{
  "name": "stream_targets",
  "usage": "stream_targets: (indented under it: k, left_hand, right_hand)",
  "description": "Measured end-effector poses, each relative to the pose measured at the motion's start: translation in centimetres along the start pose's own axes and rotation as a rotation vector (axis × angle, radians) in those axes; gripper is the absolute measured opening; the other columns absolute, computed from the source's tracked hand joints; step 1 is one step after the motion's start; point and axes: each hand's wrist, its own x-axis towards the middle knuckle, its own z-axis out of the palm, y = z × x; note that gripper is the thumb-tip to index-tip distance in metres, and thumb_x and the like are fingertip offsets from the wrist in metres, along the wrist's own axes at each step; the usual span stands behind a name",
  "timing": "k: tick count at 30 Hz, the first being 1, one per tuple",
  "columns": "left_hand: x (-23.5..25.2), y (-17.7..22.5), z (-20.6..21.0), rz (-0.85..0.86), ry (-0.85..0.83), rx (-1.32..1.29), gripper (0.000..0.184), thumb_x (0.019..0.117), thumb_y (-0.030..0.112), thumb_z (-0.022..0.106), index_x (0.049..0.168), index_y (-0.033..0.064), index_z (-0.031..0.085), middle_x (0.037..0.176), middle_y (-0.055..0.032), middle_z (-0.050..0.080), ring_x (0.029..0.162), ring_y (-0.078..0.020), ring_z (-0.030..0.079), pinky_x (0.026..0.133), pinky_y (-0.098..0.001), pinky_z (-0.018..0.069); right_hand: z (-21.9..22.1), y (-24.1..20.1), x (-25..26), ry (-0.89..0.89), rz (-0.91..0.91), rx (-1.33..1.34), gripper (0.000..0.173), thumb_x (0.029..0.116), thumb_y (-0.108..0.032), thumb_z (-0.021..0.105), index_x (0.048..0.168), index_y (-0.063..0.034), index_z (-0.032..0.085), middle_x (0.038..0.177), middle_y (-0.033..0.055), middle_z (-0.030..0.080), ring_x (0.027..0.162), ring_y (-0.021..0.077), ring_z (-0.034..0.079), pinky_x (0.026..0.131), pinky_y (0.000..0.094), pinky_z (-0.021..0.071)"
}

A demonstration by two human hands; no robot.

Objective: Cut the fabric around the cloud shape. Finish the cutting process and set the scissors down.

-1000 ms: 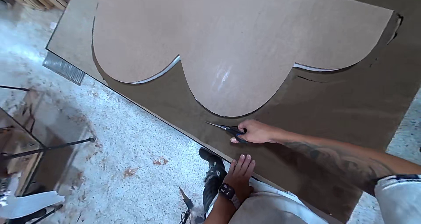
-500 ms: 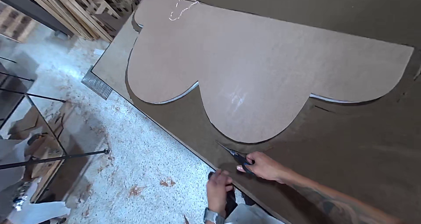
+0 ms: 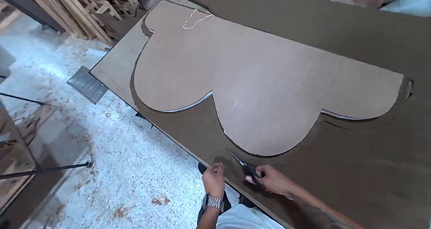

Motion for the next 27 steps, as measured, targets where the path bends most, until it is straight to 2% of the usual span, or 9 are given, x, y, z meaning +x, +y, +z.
stream_targets:
  k: [1,2,3,5,7,12,18,23,27]
  left_hand:
    - [0.8,-0.8,-0.7,0.217,0.034,0.148,0.028,0.0965,0.033,0.069,0.117,0.0154,0.075,0.103,0.0027,0.075,0.092,-0.0100,0.071,0.086,-0.0365,0.0606]
    - [1.6,-1.6,-1.6,0.427,0.003,0.323,0.036,0.0974,0.035,0.065,0.129,0.0185,0.071,0.129,0.0020,0.069,0.120,-0.0139,0.063,0.106,-0.0400,0.0513]
    - [2.3,-2.4,-2.3,0.618,-0.077,0.492,0.044,0.0983,0.038,0.062,0.139,0.0206,0.066,0.148,-0.0012,0.058,0.140,-0.0215,0.050,0.119,-0.0478,0.0387]
    - [3.2,-3.4,-3.0,0.828,-0.352,0.719,0.057,0.1005,0.044,0.059,0.152,0.0219,0.051,0.166,-0.0037,0.035,0.156,-0.0275,0.027,0.125,-0.0580,0.0212]
    - [3.7,-4.7,-3.4,0.945,-0.454,0.778,0.061,0.1000,0.042,0.063,0.155,0.0199,0.047,0.166,-0.0075,0.035,0.155,-0.0302,0.028,0.124,-0.0600,0.0232]
    - [5.5,-4.7,-4.5,1.091,-0.444,0.789,0.042,0.1018,0.034,0.062,0.140,0.0169,0.062,0.149,-0.0051,0.057,0.142,-0.0274,0.049,0.117,-0.0520,0.0384]
    - [7.3,-1.5,-4.9,0.934,-0.678,0.765,0.031,0.1092,0.027,0.046,0.117,0.0098,0.072,0.127,-0.0089,0.068,0.130,-0.0257,0.057,0.120,-0.0420,0.0356]
    - [6.9,-0.9,-4.4,0.853,-0.697,0.867,0.029,0.1068,0.024,0.049,0.116,0.0083,0.071,0.127,-0.0117,0.066,0.126,-0.0293,0.058,0.108,-0.0452,0.0452]
    - [7.2,0.0,-4.6,0.753,-0.746,0.854,0.026,0.1048,0.026,0.053,0.115,0.0140,0.074,0.124,-0.0094,0.067,0.125,-0.0273,0.058,0.108,-0.0434,0.0464]
  right_hand:
    - [0.2,-0.5,0.0,0.018,0.005,-0.002,0.058,0.0830,-0.069,0.073,0.089,-0.0119,0.062,0.071,0.0053,0.059,0.058,0.0183,0.059,0.057,0.0387,0.0528]
    - [0.5,-1.0,0.0,0.033,0.012,0.003,0.059,0.0823,-0.070,0.072,0.089,-0.0122,0.062,0.072,0.0049,0.058,0.059,0.0182,0.057,0.057,0.0389,0.0514]
    - [0.9,-1.5,0.1,0.038,0.015,0.014,0.060,0.0821,-0.071,0.072,0.089,-0.0122,0.061,0.072,0.0048,0.057,0.060,0.0181,0.056,0.058,0.0388,0.0505]
    - [1.3,-2.2,0.5,0.049,0.015,0.053,0.060,0.0820,-0.070,0.073,0.090,-0.0119,0.061,0.073,0.0048,0.057,0.061,0.0179,0.056,0.058,0.0379,0.0505]
    - [1.6,-2.4,0.7,0.061,0.022,0.073,0.057,0.0828,-0.067,0.074,0.089,-0.0122,0.060,0.072,0.0048,0.057,0.059,0.0176,0.057,0.056,0.0367,0.0518]
    - [2.2,-3.4,1.0,0.123,0.014,-0.062,0.059,0.0814,-0.071,0.072,0.085,-0.0127,0.062,0.071,0.0044,0.056,0.063,0.0194,0.057,0.060,0.0421,0.0501]
    - [2.9,-4.8,1.4,0.086,0.048,0.098,0.054,0.0852,-0.064,0.074,0.089,-0.0124,0.060,0.070,0.0038,0.057,0.055,0.0163,0.057,0.054,0.0351,0.0512]
    - [4.2,-5.9,2.6,0.095,0.043,0.175,0.058,0.0839,-0.068,0.072,0.089,-0.0117,0.059,0.071,0.0041,0.056,0.058,0.0170,0.056,0.056,0.0364,0.0510]
    - [5.2,-6.5,2.8,0.104,0.049,0.347,0.052,0.0873,-0.061,0.074,0.088,-0.0116,0.059,0.070,0.0038,0.057,0.056,0.0154,0.057,0.054,0.0329,0.0519]
